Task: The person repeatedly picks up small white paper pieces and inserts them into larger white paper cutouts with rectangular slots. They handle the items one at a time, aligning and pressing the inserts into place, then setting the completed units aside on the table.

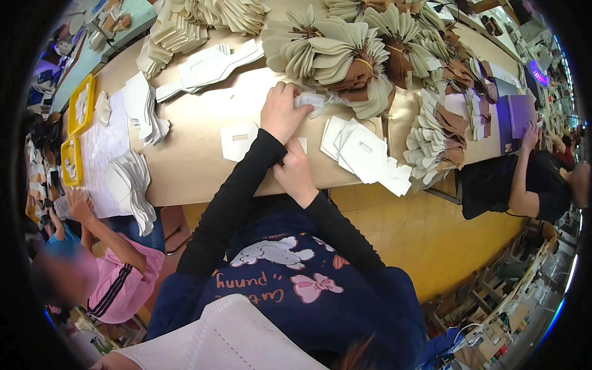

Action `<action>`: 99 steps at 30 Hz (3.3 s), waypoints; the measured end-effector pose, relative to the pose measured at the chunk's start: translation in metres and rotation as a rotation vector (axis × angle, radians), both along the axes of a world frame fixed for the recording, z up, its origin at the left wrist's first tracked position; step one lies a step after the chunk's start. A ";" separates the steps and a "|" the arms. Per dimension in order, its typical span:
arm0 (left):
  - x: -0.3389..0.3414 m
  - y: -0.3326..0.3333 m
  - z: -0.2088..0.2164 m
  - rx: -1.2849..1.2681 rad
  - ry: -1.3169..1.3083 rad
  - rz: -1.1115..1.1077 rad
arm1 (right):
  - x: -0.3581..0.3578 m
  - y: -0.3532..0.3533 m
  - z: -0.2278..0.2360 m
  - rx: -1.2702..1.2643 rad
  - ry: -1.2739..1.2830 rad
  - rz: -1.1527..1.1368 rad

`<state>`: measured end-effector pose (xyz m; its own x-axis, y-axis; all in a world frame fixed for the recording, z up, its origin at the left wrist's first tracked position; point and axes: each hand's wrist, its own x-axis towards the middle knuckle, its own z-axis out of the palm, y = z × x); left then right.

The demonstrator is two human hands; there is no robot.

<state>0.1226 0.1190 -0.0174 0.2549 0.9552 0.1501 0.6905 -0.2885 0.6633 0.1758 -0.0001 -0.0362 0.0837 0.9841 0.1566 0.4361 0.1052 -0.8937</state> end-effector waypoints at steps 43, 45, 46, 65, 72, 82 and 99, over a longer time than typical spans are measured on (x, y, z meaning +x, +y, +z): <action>-0.088 -0.108 0.071 -0.332 -0.982 0.272 | 0.010 0.014 0.091 0.230 0.156 0.021; -0.086 -0.112 0.071 -0.342 -0.990 0.252 | 0.009 0.014 0.091 0.215 0.177 0.071; -0.085 -0.113 0.071 -0.312 -0.971 0.237 | 0.008 0.015 0.091 0.215 0.194 0.095; -0.088 -0.104 0.068 0.271 -0.216 0.036 | 0.010 0.008 0.107 -0.033 0.185 0.021; -0.088 -0.103 0.066 0.266 -0.186 0.003 | 0.014 0.007 0.108 -0.054 0.138 0.017; -0.087 -0.103 0.063 0.203 -0.257 -0.013 | 0.013 0.008 0.105 -0.031 0.137 0.012; -0.099 -0.100 0.070 -0.198 -0.489 -0.064 | 0.016 0.007 0.104 -0.141 0.229 0.050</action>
